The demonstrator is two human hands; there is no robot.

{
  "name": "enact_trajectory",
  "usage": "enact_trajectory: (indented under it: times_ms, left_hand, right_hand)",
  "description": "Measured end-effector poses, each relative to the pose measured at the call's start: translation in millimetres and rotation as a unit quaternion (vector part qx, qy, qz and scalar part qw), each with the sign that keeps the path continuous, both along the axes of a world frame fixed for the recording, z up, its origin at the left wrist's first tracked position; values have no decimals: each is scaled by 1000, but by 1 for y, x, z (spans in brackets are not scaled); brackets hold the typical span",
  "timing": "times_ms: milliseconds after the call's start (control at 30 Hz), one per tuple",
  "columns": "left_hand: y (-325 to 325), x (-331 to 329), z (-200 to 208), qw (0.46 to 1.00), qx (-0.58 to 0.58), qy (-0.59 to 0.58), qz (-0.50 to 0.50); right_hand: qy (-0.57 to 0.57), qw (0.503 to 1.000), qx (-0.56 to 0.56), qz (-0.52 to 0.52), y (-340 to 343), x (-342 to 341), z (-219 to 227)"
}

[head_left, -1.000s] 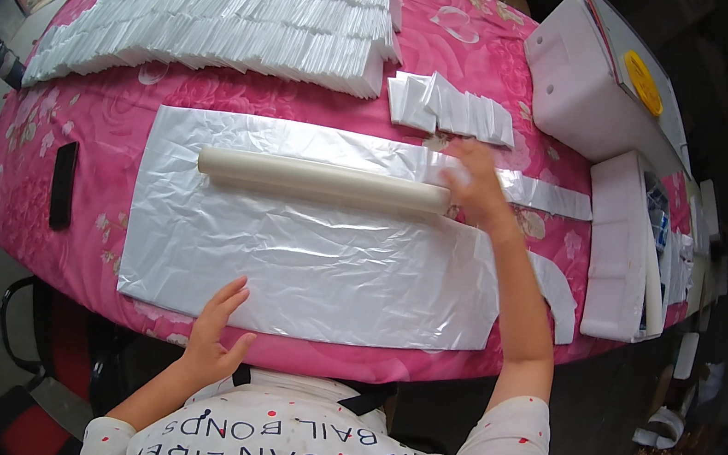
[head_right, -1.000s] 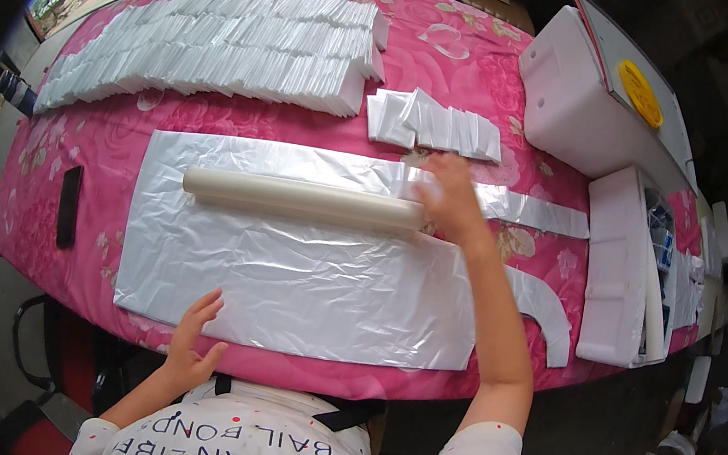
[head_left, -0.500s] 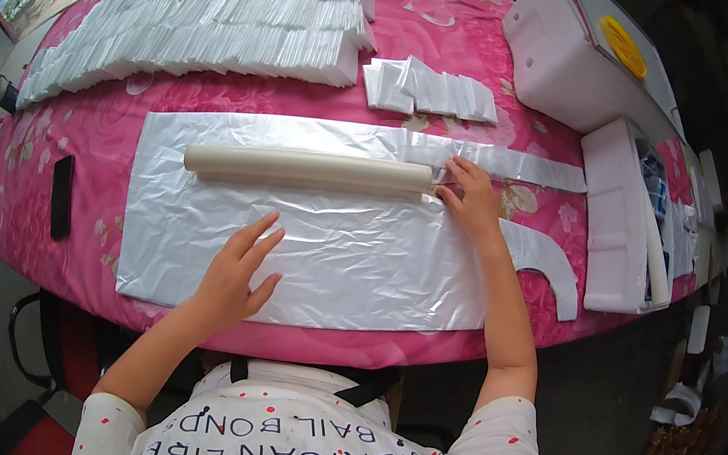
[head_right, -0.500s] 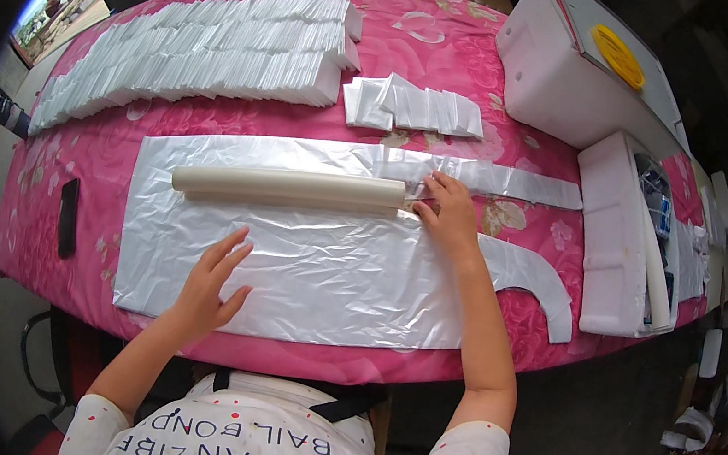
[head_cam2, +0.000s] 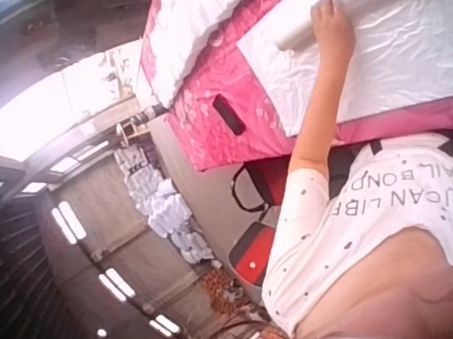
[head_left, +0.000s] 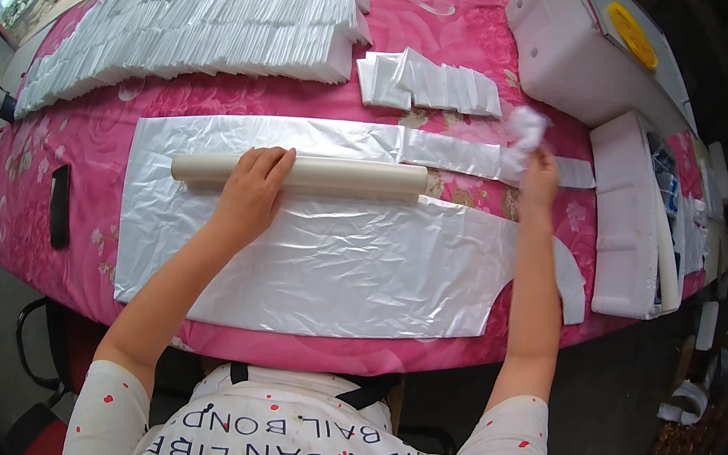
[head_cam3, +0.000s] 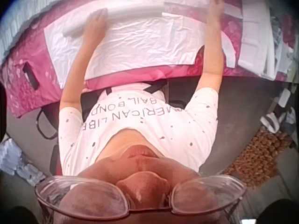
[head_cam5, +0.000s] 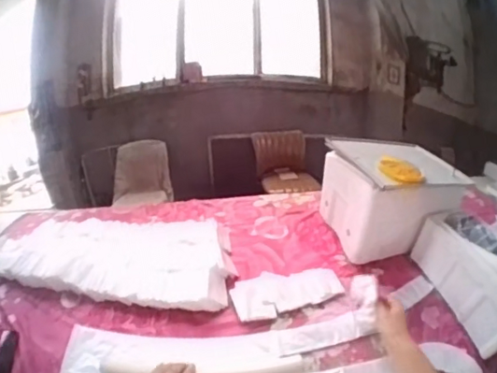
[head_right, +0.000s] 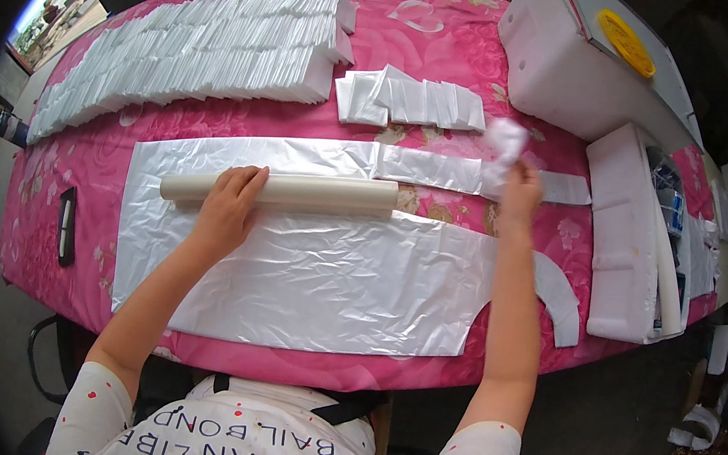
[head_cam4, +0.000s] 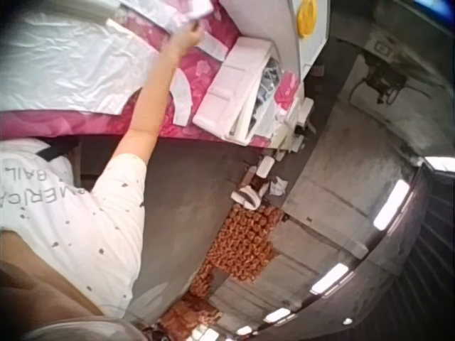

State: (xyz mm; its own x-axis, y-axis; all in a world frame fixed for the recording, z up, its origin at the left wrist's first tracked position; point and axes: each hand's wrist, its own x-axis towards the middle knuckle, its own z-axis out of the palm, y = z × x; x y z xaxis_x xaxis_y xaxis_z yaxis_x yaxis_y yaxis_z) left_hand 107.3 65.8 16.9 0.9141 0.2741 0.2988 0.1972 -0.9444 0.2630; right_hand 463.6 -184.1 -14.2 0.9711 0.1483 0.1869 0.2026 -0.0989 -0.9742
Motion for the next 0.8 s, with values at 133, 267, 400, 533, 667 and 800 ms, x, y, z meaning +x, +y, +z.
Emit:
enact_trajectory:
  times_ms: [133, 267, 400, 533, 667, 800]
  left_hand:
    - [-3, 9, 3, 998, -45, 39, -17]
    - [-22, 2, 12, 988, 1, 109, -105]
    - [-68, 4, 8, 971, 44, 83, -220]
    - [-113, 9, 4, 961, 51, 78, -259]
    - [-128, 15, 6, 965, 53, 95, -240]
    - [-124, 21, 2, 963, 38, 91, -250]
  right_hand:
    - [59, 975, 58, -206, -104, 94, -1]
    - [-141, 974, -95, -153, -65, 15, 9]
    - [-130, 943, -217, 218, -29, -148, 35]
    - [-255, 837, -324, 359, -41, -203, 20]
    - [-295, 820, -405, 277, -80, -169, 9]
    - [-281, 828, -470, 122, -151, -103, -1]
